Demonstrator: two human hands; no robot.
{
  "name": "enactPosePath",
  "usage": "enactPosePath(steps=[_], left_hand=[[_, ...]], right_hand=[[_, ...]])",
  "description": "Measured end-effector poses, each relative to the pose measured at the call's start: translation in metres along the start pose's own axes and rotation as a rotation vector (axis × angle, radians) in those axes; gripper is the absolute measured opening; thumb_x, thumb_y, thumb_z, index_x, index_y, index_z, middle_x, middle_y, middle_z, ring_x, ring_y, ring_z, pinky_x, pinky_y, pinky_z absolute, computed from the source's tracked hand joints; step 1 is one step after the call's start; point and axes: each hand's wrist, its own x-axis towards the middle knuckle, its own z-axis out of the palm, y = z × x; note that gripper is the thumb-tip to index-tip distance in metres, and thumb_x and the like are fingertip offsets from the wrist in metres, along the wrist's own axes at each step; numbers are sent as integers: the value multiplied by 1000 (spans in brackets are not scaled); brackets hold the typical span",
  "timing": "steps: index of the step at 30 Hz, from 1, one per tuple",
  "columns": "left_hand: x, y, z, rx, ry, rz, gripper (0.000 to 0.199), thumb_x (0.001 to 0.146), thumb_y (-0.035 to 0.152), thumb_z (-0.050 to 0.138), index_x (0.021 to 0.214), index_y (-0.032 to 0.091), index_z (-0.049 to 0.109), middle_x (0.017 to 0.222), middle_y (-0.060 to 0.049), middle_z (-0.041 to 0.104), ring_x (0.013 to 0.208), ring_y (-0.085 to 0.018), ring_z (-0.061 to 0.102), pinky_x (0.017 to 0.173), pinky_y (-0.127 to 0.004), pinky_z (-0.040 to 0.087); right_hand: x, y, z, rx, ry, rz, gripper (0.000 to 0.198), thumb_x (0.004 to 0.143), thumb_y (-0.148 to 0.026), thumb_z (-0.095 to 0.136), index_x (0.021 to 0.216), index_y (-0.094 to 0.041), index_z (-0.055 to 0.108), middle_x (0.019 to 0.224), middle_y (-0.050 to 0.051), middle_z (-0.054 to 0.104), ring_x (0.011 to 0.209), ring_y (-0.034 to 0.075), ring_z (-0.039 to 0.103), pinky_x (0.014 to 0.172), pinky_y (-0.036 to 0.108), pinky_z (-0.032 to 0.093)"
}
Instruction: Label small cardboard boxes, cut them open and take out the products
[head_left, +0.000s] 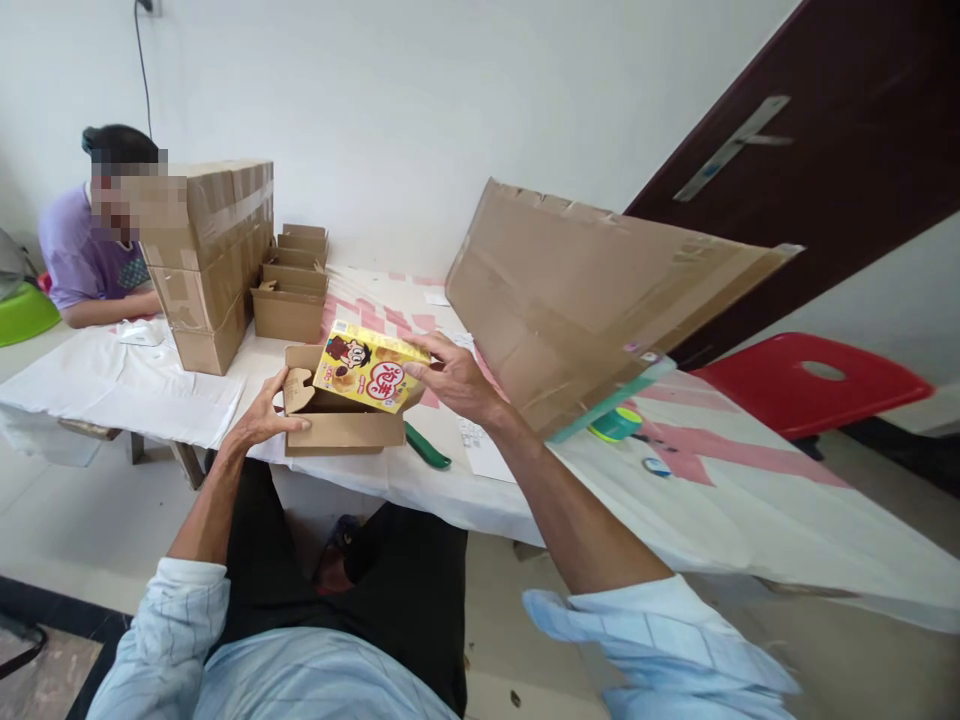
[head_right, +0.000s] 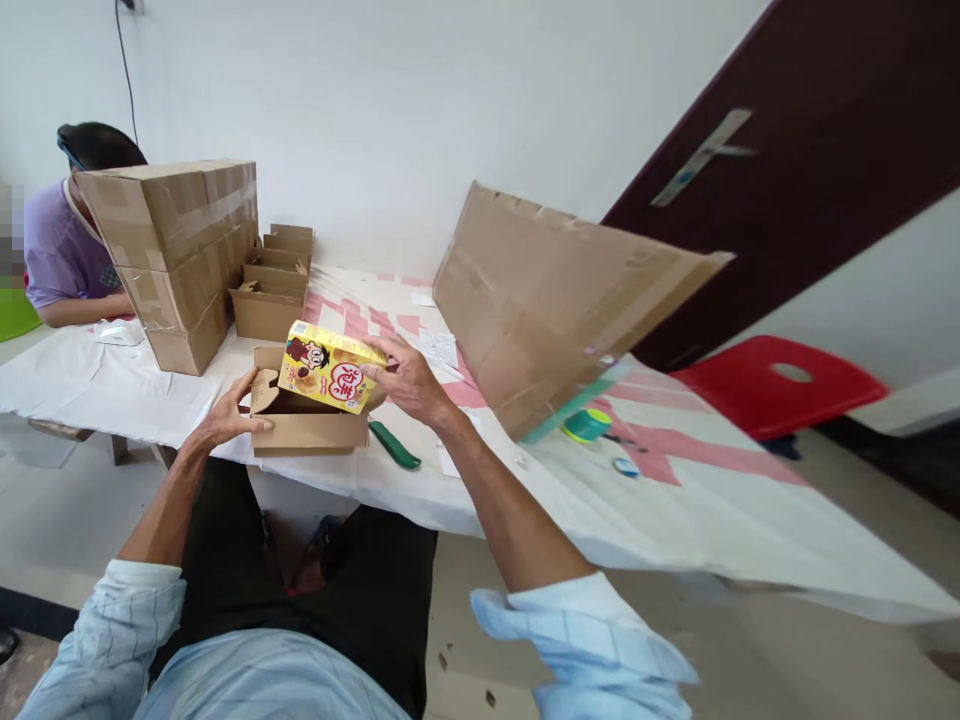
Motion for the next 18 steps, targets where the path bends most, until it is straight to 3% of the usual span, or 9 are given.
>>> enactPosePath(steps=[5,11,14,18], left_hand=[[22,4,-3,85,43,6,124,65,67,97,169,25,44,174,-21,39,159,-49,39,117,-62,53],[7,49,-11,96,261,130,81,85,71,80,153,30,63,163,-15,55,149,-42,55,105,-53,59],[0,89,-12,56,136,177,78,87,69,80,152,29,66,150,-14,68,135,-40,66,98,-49,61],[-2,128,-6,33,-24,184,80,81,64,90,149,26,70,143,-11,74,123,-36,73,95,-43,63]], right_hand=[[6,-7,-7,164,151,38,66,82,-74,83,126,-25,80,125,10,77,110,28,73,95,45,64],[6,-24,-2,306,60,105,60,79,-67,89,119,-23,81,111,7,80,98,27,74,86,43,66],[10,-37,5,360,-20,132,67,74,-65,93,123,-23,80,102,4,80,91,25,74,81,43,66],[22,-58,15,413,-78,102,74,73,-68,94,128,-22,78,103,5,80,91,25,75,81,42,66]])
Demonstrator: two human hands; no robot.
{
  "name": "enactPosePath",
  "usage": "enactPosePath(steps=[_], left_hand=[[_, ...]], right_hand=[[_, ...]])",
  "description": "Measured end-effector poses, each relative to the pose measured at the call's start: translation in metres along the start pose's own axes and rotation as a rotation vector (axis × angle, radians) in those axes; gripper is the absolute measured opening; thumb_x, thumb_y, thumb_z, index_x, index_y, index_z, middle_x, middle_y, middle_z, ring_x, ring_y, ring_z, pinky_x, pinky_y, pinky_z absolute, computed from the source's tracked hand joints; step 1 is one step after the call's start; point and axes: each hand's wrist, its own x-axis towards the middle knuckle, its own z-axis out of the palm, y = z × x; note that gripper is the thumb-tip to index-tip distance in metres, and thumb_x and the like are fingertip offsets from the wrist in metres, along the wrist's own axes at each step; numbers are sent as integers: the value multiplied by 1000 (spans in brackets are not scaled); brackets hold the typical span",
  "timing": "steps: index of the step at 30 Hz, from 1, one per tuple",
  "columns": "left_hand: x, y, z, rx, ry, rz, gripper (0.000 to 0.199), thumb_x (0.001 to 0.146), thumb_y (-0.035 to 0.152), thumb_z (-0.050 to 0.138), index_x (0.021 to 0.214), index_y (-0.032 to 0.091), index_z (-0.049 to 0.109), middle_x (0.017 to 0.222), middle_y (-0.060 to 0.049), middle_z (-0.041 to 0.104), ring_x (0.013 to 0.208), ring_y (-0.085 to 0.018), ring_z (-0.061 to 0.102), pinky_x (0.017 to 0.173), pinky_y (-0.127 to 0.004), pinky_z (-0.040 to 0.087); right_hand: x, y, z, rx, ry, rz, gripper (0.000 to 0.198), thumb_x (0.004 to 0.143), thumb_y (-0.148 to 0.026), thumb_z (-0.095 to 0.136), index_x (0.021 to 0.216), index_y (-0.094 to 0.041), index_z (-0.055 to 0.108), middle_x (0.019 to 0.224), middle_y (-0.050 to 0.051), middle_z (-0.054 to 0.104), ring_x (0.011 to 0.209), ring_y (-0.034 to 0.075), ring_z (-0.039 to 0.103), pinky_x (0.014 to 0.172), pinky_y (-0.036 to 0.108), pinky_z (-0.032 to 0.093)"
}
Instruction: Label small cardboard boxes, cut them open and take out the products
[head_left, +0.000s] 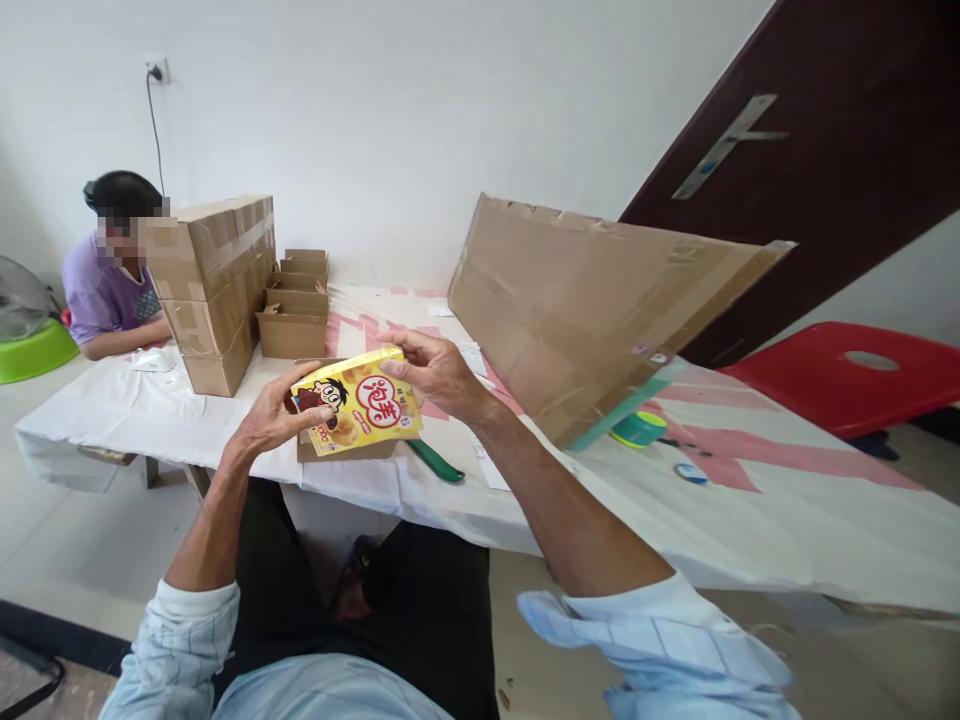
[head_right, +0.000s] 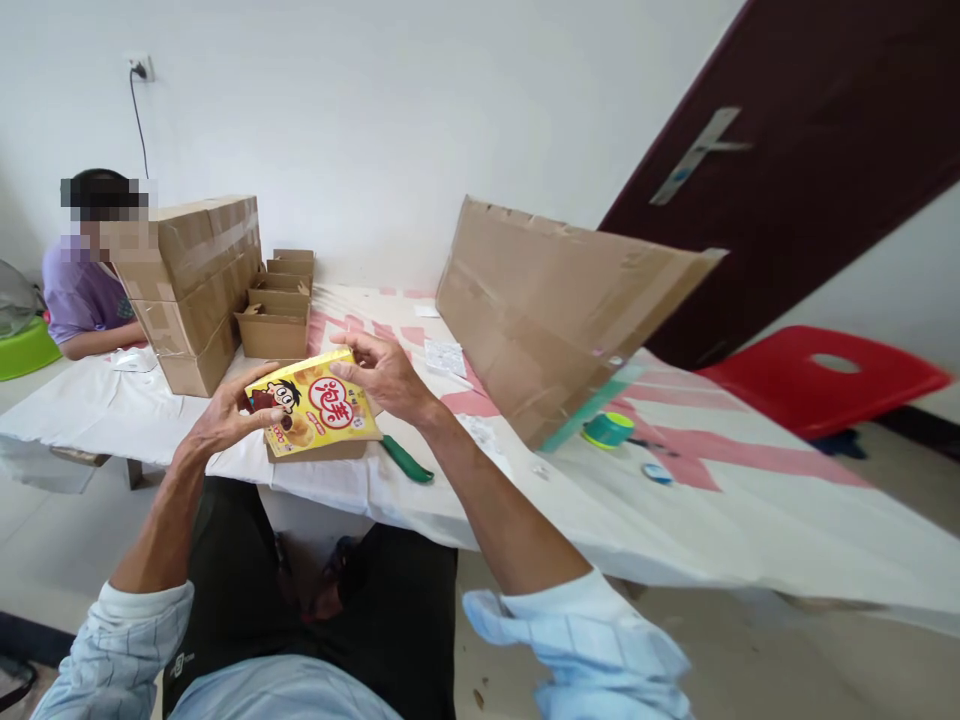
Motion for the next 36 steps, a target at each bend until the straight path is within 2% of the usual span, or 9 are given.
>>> enactPosePath(steps=[2,4,8,10,13,18,25,30,36], left_hand=[[1,6,4,-93,9,-12,80,78,62,93,144,23,71,137,-11,77,121,-36,74,97,-44,64],[0,6,9,-202,88,-53,78,74,61,97,135,19,74,128,-12,80,117,-36,76,98,-46,65],[-4,-1,24,-394,439,-142,78,66,62,100,123,18,70,114,-11,81,101,-32,79,85,-45,67],[-3,-3,32,-506,572,-154,79,65,62,100,120,18,67,112,-11,80,95,-30,80,77,-40,67],[2,-3,41,-618,651,-132,79,62,61,102,115,18,62,109,-9,79,91,-25,78,72,-34,65],[14,-8,32,-489,606,-105,69,70,63,96,113,19,65,113,-10,76,92,-22,76,65,-26,61],[30,-38,10,-233,434,-193,62,75,64,87,113,17,72,95,-6,77,74,-17,67,53,-22,48],[28,-59,11,-209,373,-232,52,75,56,90,104,16,74,86,-7,77,74,-20,68,60,-26,52],[28,-68,11,-187,372,-270,54,76,55,90,108,14,77,94,-11,80,88,-27,73,70,-33,58]], right_hand=[[5,-8,4,5,18,-34,75,74,-72,92,128,-22,77,108,7,80,96,27,76,84,42,66],[8,-12,7,7,94,-82,77,77,-78,88,130,-24,75,118,9,80,107,29,76,91,42,66],[3,-5,20,36,300,-147,81,90,-84,70,148,-27,64,143,13,73,129,31,70,107,48,63],[-5,3,35,58,305,-120,84,94,-83,65,157,-28,56,149,15,70,133,33,69,107,51,63],[-14,14,64,110,205,-103,84,96,-79,66,162,-30,51,151,14,69,136,34,68,108,52,64],[-2,27,88,227,153,-89,76,98,-69,68,162,-31,52,153,10,70,132,33,72,100,47,68],[35,61,86,168,225,151,64,99,-50,62,159,-26,59,138,9,78,114,29,80,81,39,72],[38,80,93,211,274,353,50,99,-37,61,148,-26,68,133,8,80,103,26,81,75,36,72],[38,93,98,239,306,430,48,100,-35,62,146,-22,68,133,11,80,98,24,81,69,33,72]])
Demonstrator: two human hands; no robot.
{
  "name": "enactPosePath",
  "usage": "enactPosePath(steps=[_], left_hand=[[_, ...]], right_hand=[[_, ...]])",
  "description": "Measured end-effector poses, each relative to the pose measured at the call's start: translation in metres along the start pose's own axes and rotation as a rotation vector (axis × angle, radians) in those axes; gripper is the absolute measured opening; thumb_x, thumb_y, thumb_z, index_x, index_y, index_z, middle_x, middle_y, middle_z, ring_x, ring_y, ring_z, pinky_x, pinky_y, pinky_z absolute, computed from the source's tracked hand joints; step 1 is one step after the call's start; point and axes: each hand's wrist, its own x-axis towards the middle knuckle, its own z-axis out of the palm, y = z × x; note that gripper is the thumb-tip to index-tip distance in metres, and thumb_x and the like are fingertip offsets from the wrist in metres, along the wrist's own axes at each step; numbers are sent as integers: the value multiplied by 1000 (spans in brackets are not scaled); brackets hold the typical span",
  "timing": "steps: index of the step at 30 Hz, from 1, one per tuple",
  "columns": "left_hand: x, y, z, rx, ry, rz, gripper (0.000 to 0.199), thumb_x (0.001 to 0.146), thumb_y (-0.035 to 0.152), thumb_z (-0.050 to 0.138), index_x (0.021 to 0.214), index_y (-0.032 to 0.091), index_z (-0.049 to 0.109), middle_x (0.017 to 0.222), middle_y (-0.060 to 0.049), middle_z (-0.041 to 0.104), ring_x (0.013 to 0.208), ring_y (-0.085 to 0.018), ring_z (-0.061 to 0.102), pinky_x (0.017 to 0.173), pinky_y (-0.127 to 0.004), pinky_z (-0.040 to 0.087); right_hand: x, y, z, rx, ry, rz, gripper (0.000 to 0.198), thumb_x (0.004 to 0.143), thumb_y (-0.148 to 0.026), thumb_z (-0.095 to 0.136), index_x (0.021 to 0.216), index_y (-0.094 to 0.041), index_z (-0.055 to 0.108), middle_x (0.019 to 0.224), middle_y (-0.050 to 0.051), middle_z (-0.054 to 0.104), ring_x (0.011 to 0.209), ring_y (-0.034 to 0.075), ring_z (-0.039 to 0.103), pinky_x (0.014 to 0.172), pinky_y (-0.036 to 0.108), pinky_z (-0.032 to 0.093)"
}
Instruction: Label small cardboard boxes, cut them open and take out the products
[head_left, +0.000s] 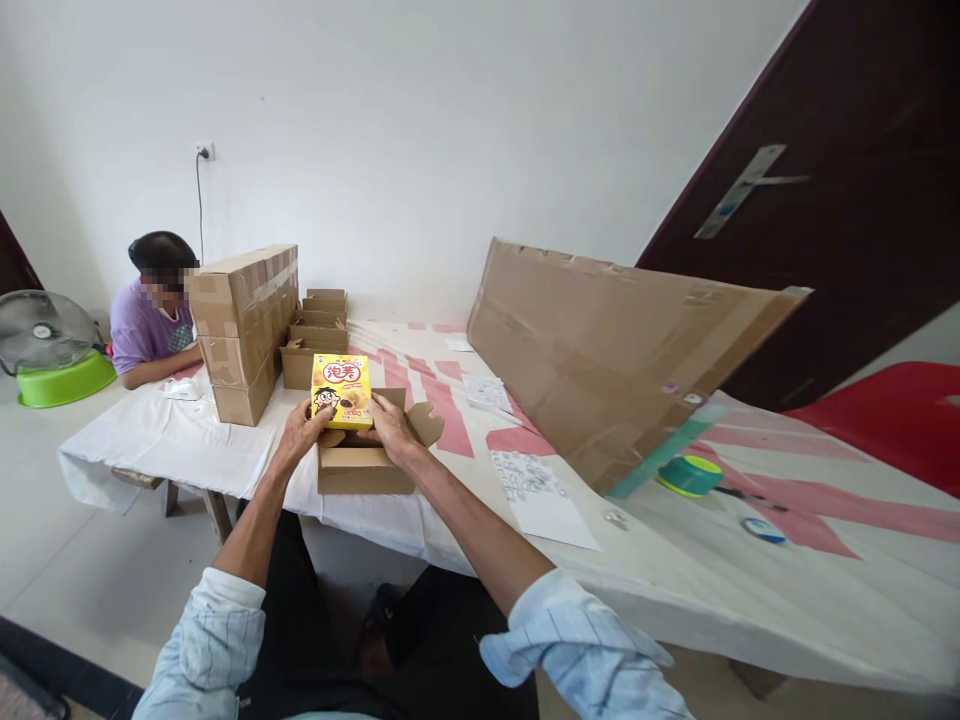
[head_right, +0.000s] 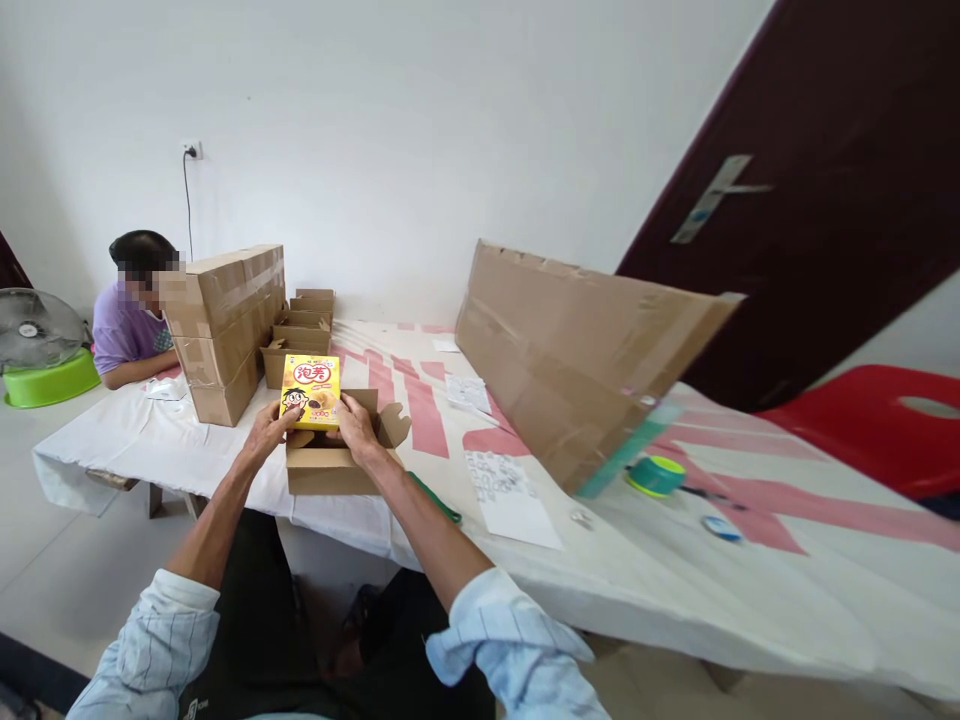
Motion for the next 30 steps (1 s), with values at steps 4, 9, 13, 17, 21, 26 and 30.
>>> enactPosePath(steps=[4,9,13,17,21,26,30], left_hand=[[2,2,0,23,-11,-8,54,76,56,89,107,14,77,92,-11,79,86,-27,72,69,-32,57],[6,11,-1,26,-49,31,66,77,69,83,110,13,77,96,-12,80,78,-22,69,61,-28,52],[10,30,-5,26,-68,145,77,83,78,73,129,16,73,111,-13,80,84,-22,70,58,-25,51],[13,54,-6,34,-72,294,76,94,76,65,140,16,70,119,-13,79,97,-25,72,61,-26,54],[11,73,-2,18,-47,361,75,96,75,64,145,19,69,119,-11,79,94,-24,71,61,-26,54],[8,89,1,-14,-17,397,74,93,75,68,144,21,70,121,-10,79,94,-25,70,62,-26,54],[6,96,0,-20,-22,421,75,95,73,68,148,20,68,122,-11,79,97,-26,72,64,-26,55]], right_hand=[[2,1,1,-4,2,1,51,100,-35,61,149,-19,66,135,13,79,96,24,81,68,35,72],[4,-4,1,-21,-7,-100,58,98,-47,63,151,-21,66,136,12,79,108,28,80,78,38,72],[7,-18,-2,-88,7,-391,70,97,-63,59,152,-22,66,143,12,76,128,33,73,105,47,65],[3,-44,-2,-86,38,-633,72,98,-67,57,153,-21,65,155,13,69,147,32,60,125,49,50],[-9,-69,-1,-80,24,-717,73,102,-69,53,158,-21,61,158,12,67,150,31,57,127,47,48],[-25,-89,0,-98,41,-770,73,103,-71,50,157,-23,61,152,13,71,154,31,54,125,46,49],[-32,-98,-1,-85,18,-790,72,104,-70,49,158,-23,58,153,12,70,149,31,58,123,45,51]])
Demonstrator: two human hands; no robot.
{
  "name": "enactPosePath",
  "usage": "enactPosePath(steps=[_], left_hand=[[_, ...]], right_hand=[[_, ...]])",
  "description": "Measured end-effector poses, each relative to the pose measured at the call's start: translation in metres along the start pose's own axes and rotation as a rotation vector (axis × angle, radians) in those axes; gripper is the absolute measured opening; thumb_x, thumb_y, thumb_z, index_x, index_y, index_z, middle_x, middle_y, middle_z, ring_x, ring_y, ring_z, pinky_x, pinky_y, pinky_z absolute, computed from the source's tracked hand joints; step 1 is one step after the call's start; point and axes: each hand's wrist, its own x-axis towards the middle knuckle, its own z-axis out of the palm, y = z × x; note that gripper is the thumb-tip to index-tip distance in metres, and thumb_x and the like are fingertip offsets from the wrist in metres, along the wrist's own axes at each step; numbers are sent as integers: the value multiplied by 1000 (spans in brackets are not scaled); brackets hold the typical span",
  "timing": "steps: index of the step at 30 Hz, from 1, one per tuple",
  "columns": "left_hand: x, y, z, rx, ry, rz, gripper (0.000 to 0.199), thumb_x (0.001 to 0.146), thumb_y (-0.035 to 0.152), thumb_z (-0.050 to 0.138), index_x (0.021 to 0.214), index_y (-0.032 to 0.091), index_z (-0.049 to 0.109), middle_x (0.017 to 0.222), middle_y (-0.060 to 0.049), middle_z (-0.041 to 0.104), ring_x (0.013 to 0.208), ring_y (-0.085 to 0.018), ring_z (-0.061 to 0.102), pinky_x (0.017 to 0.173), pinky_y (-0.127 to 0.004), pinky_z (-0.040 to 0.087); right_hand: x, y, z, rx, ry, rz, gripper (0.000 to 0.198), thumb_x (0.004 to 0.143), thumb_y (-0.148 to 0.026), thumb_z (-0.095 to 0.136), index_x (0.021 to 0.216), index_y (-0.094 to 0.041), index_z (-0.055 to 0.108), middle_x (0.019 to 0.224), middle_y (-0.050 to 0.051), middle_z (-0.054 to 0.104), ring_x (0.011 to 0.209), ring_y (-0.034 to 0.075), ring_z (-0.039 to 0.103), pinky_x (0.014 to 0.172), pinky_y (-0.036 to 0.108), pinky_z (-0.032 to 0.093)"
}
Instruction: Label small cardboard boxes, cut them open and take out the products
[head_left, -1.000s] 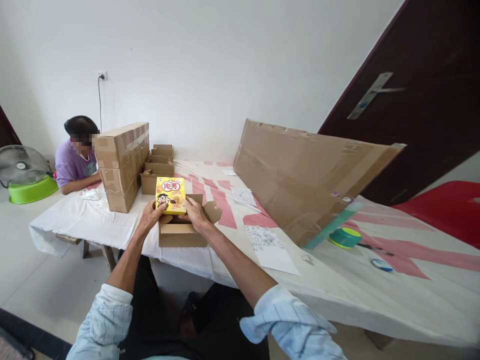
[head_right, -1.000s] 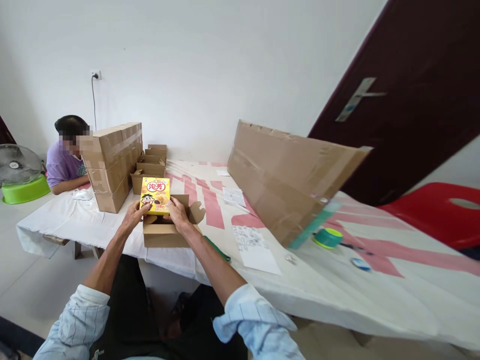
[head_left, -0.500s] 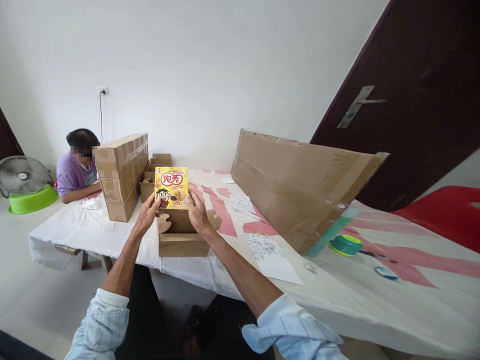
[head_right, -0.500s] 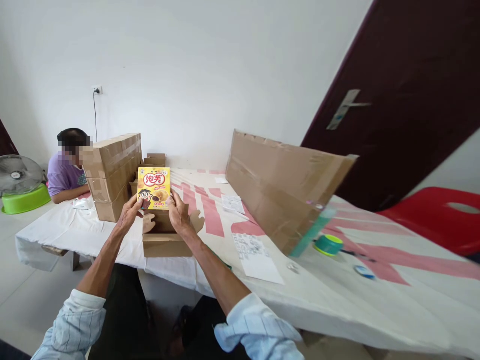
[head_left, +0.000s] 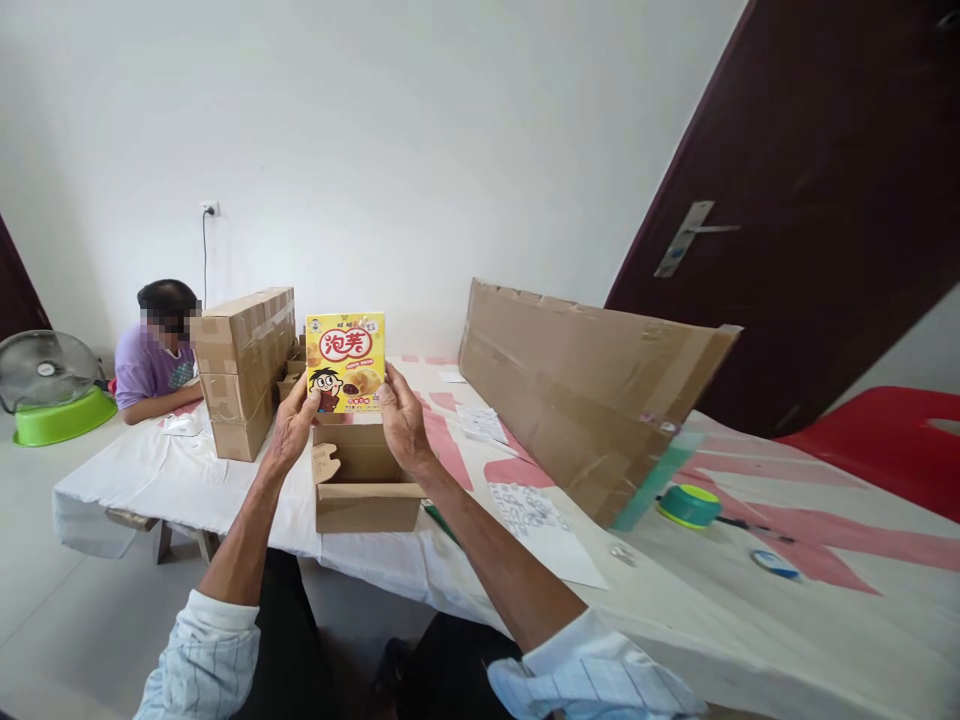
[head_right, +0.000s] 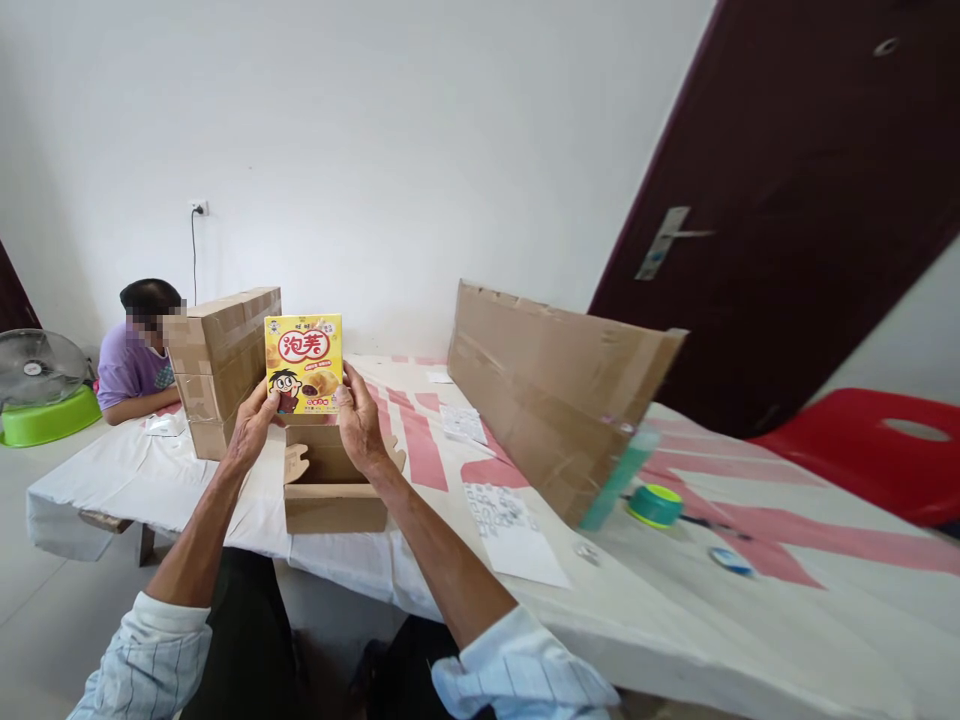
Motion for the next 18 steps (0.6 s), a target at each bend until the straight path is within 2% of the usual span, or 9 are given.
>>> enactPosePath(steps=[7,10,13,18], left_hand=[[-2,3,2,9,4,9,76,95,72,67,151,21,66,132,-11,77,96,-24,69,65,-27,56],[-5,-2,4,17,-1,-27,76,93,72,70,149,20,67,125,-11,79,94,-24,71,64,-26,54],[-11,-15,3,1,-18,-113,77,87,72,76,141,18,70,112,-11,80,93,-25,73,62,-25,52],[-20,-41,-1,-61,-122,-233,74,75,67,90,125,16,73,103,-11,81,86,-23,76,62,-24,51]], right_hand=[[-4,3,1,94,2,11,70,104,-66,53,159,-23,55,155,14,67,145,32,62,122,48,52],[-9,13,2,74,20,46,71,102,-67,54,158,-23,56,154,14,68,147,32,60,121,49,53],[-17,25,-3,63,-10,124,74,97,-69,59,156,-23,58,152,14,70,145,33,62,117,48,57],[-31,39,-18,66,-121,315,75,85,-68,75,143,-22,66,135,15,79,133,35,70,108,47,63]])
